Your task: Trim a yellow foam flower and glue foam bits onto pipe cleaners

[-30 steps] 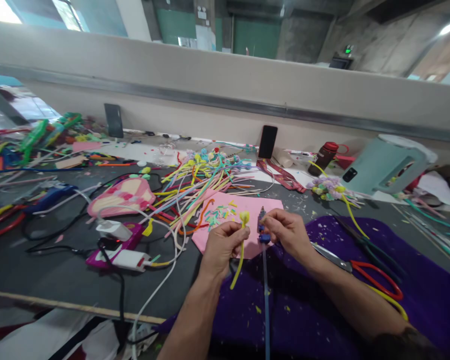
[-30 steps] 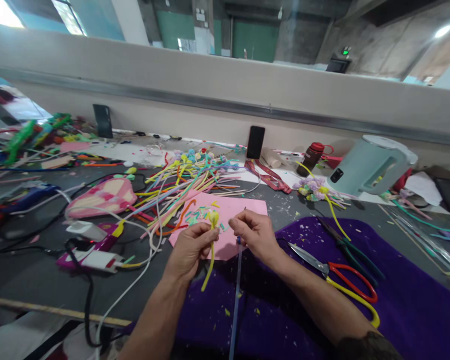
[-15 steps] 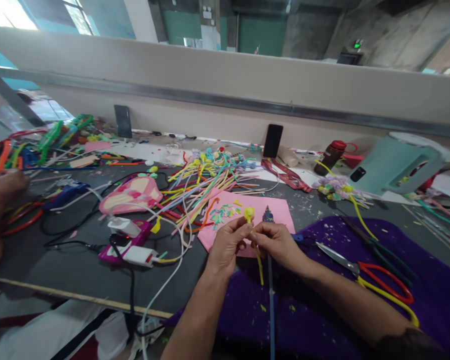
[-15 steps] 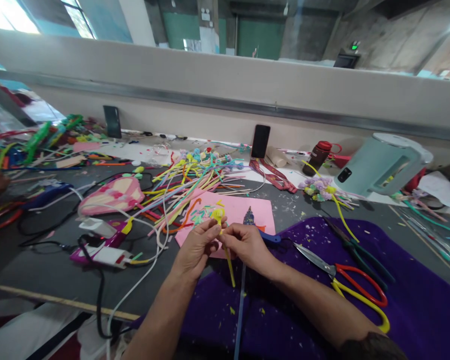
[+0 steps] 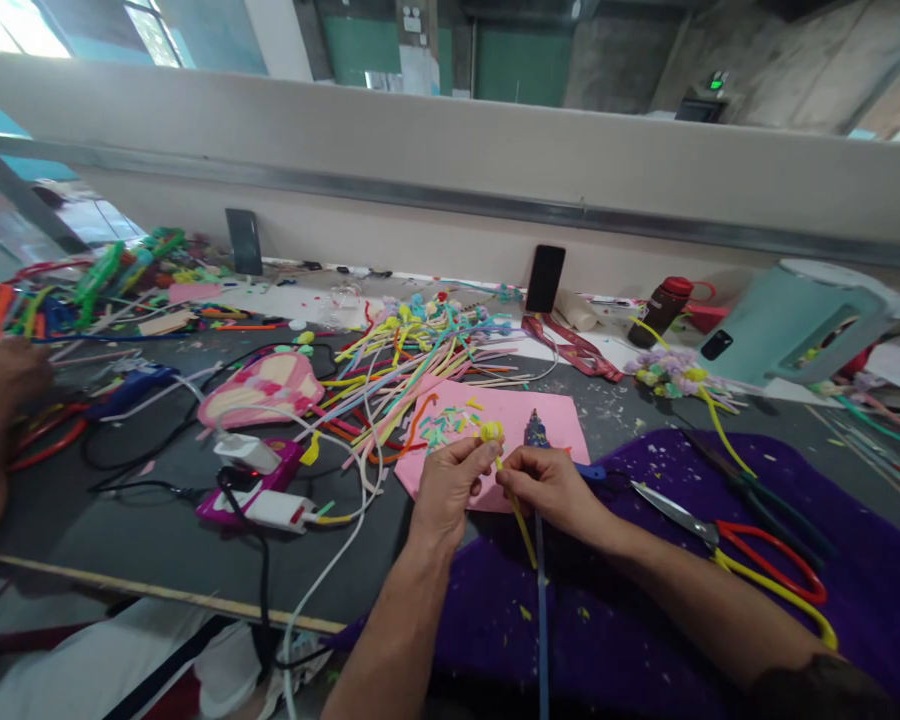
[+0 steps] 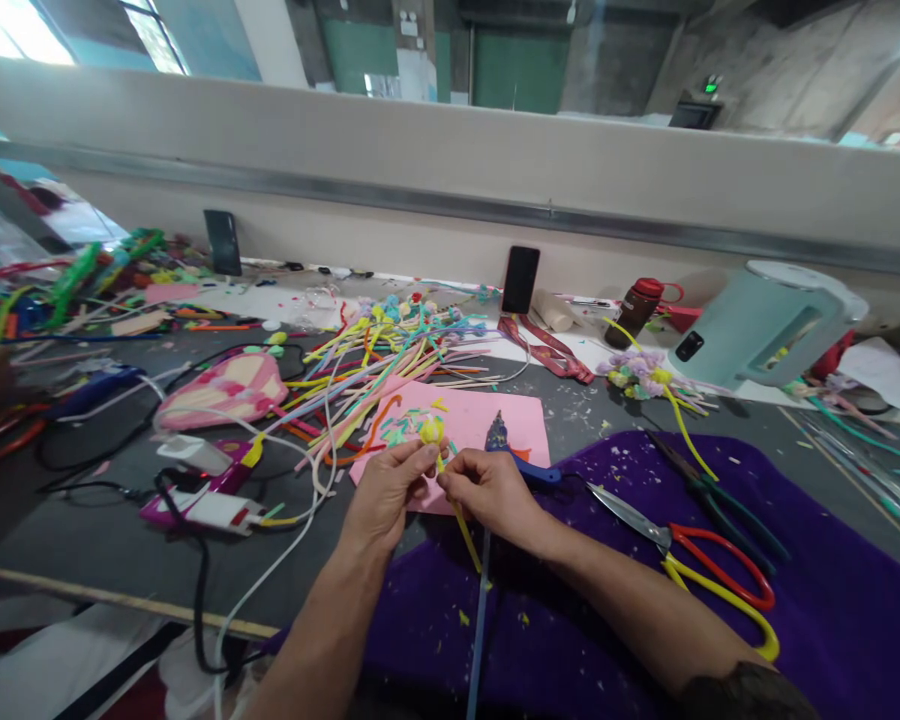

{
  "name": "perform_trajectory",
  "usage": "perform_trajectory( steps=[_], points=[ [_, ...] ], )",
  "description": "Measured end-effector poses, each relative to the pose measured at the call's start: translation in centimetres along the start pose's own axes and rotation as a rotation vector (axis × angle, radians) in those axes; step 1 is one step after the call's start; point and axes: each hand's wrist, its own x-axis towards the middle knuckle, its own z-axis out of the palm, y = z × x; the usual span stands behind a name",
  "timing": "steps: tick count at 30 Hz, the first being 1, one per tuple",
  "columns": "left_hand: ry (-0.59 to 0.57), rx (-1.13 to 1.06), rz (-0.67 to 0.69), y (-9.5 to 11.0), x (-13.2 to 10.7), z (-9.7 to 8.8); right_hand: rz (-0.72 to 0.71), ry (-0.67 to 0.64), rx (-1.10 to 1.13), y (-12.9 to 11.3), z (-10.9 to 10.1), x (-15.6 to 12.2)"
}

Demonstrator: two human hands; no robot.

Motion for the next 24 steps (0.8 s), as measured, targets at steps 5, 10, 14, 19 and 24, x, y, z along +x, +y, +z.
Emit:
perform_trajectory(
  steps=[5,10,14,19,24],
  points=[
    [0.003,0.017,0.014,-0.2,0.1,-0.1,-0.009,-0.003,-0.011,0.2,0.0,0.1],
    [0.008,0.011,0.000,-0.4,0.1,-0.1,-0.023,-0.002,-0.024,0.5,0.1,0.0],
    [0.012,0.004,0.002,-0.3,0.1,-0.1,-0.032,-0.063,-0.062,0.4,-0.4,0.0],
    [0.028,0.077,0.038,0.0,-0.1,-0.1,-0.087,-0.048,-0.123,-0.9,-3.0,0.7],
    [-0.130,0.155,0.041,0.2,-0.4,0.3,-0.325,0.029,-0.318,-3.9,-5.5,1.5]
  ],
)
